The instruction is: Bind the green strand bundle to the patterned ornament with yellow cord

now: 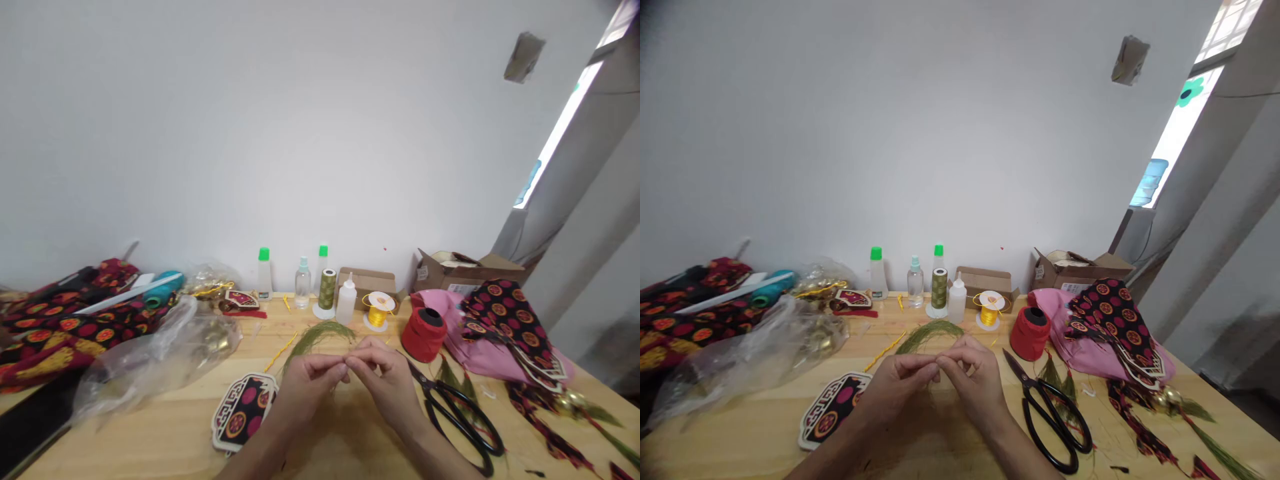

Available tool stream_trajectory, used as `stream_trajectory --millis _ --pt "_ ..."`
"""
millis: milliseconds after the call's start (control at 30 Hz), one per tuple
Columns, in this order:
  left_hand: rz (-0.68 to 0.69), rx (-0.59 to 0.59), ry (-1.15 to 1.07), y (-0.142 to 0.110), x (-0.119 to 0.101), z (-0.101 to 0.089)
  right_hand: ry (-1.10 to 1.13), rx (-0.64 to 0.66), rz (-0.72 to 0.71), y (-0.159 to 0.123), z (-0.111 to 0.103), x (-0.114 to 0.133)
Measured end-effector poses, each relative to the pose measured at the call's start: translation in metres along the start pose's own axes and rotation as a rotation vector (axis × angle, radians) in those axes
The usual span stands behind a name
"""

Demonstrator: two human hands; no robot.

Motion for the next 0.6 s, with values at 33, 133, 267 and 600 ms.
stream_trajectory --millis 33,133,267,600 --pt "0.005 0.002 0.016 -0.0002 0.0011 0.0002 -0.003 0.001 -0.009 -0.0003 0.0009 0.0012" --pt "-0.003 0.024 0.044 0.0001 0.0063 0.0021 -0.020 0.001 -0.026 -0.0013 0.0028 0.0033" --pt "0.004 0.065 0.026 0.0007 0.0081 0.0046 -0.040 -0.012 -0.043 -0.0015 0.0035 0.0046" --pt "0.032 0.089 0.079 0.0002 0.0022 0.0049 -0.039 -0.021 -0.037 -0.0004 0.0049 0.0028"
Point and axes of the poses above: each hand's wrist, its own y-axis towards the middle knuckle, its own z-axis out of the palm, x = y × z, the point moved 9 cm from there along y, towards the middle knuckle, and after that the axes turned 3 degrees about x, right-handed, at the moved point
